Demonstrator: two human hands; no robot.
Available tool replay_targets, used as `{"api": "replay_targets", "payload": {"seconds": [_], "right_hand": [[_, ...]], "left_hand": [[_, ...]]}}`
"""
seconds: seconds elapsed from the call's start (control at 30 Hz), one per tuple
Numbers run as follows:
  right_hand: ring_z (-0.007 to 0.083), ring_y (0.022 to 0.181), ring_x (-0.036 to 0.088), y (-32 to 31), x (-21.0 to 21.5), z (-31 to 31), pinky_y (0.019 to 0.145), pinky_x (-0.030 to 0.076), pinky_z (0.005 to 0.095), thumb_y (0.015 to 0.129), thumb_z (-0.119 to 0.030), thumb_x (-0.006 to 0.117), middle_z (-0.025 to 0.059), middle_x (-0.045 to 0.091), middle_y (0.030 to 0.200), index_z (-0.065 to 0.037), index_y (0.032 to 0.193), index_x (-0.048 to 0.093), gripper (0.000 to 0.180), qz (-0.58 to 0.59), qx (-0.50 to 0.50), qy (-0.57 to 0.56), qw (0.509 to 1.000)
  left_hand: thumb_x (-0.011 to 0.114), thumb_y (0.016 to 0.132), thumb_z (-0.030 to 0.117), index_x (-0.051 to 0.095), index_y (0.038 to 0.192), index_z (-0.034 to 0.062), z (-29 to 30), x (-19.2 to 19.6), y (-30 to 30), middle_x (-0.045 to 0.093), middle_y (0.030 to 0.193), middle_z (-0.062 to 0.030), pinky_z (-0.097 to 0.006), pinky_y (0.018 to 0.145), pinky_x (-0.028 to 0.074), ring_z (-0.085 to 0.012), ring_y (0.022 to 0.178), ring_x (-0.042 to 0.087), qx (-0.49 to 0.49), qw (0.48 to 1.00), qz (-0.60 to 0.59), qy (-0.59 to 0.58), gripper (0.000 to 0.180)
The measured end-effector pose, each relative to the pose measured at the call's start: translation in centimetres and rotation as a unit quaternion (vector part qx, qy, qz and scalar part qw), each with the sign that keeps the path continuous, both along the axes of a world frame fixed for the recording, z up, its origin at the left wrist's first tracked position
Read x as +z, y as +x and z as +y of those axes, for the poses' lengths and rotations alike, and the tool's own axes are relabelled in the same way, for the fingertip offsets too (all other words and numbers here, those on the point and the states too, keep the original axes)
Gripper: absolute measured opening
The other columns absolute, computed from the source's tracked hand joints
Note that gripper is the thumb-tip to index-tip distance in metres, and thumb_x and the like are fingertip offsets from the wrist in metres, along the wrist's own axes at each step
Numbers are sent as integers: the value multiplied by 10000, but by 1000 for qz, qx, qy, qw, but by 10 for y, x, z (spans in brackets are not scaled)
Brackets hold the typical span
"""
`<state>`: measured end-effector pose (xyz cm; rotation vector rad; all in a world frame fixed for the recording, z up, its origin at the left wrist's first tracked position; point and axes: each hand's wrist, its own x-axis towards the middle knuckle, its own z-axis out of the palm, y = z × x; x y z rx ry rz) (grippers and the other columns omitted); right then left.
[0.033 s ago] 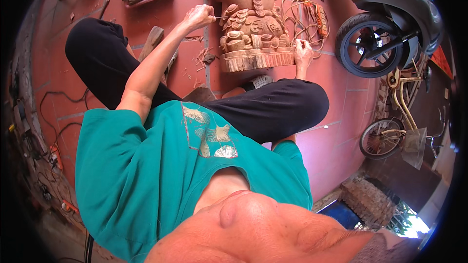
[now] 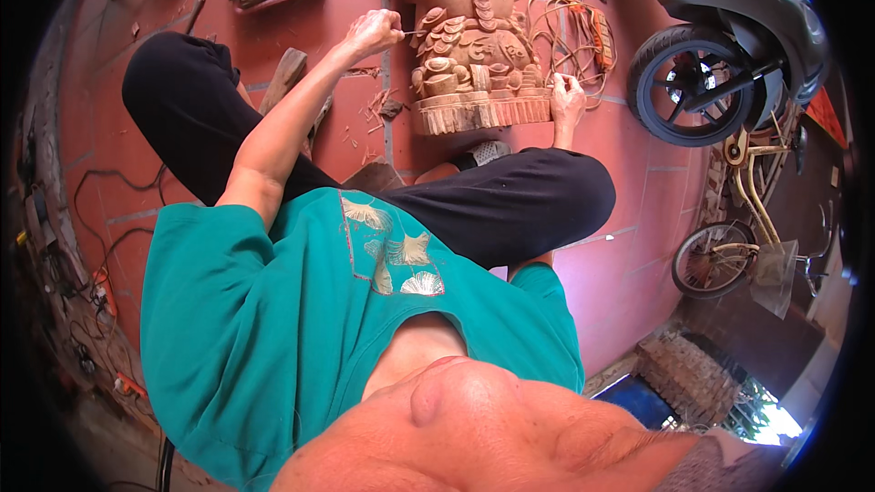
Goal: The person sits on the floor and carves a wooden sculpture using a chisel and mallet. They repeatedly strike the chisel to shape the wood, occasionally adjusting the tool and the sculpture's position.
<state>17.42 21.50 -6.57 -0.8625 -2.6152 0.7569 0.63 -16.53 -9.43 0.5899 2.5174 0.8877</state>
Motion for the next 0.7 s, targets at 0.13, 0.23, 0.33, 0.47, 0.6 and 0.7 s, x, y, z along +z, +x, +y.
{"api": "replay_targets", "payload": {"seconds": [0.13,0.23,0.33,0.47,0.6,0.7], "right_hand": [[212,776,717,3,4,0,694,512,318,902,-290,633,90,733,807,-52,978,712,262,-3,-8,17,1000],[206,775,714,1,4,3,695,509,319,903,-295,631,80,733,797,-60,979,713,260,-6,-10,28,1000],[207,769,706,-3,7,-3,700,506,325,902,-302,630,65,731,769,-69,976,714,258,-11,-2,13,1000],[223,776,702,-1,4,-1,702,503,328,899,-299,634,92,727,786,-57,978,712,266,1,-6,18,1000],[218,780,702,-3,15,-8,705,501,323,901,-295,632,96,727,786,-54,990,712,270,-14,-8,6,1000],[210,771,698,-4,15,-6,714,498,319,906,-297,626,86,727,774,-54,999,711,273,-13,-6,9,1000]], "left_hand": [[637,822,226,687,956,43,4,1,2,701,867,-174,-462,751,517,-357,859,673,-12,999,30,19,233],[601,829,175,670,921,27,5,13,-2,692,854,-197,-481,726,512,-395,847,664,-44,996,73,13,187],[569,830,139,647,887,10,4,16,-2,680,852,-226,-501,719,507,-423,845,653,-59,994,88,-13,161],[567,818,148,640,893,2,6,9,3,667,832,-260,-520,715,513,-444,824,652,-51,992,110,-24,179],[577,826,189,637,902,6,8,16,16,670,859,-266,-521,751,513,-446,855,653,-39,994,95,-42,206],[588,831,234,643,896,15,6,-2,18,678,888,-254,-509,798,506,-427,903,655,32,999,31,28,235]]}}
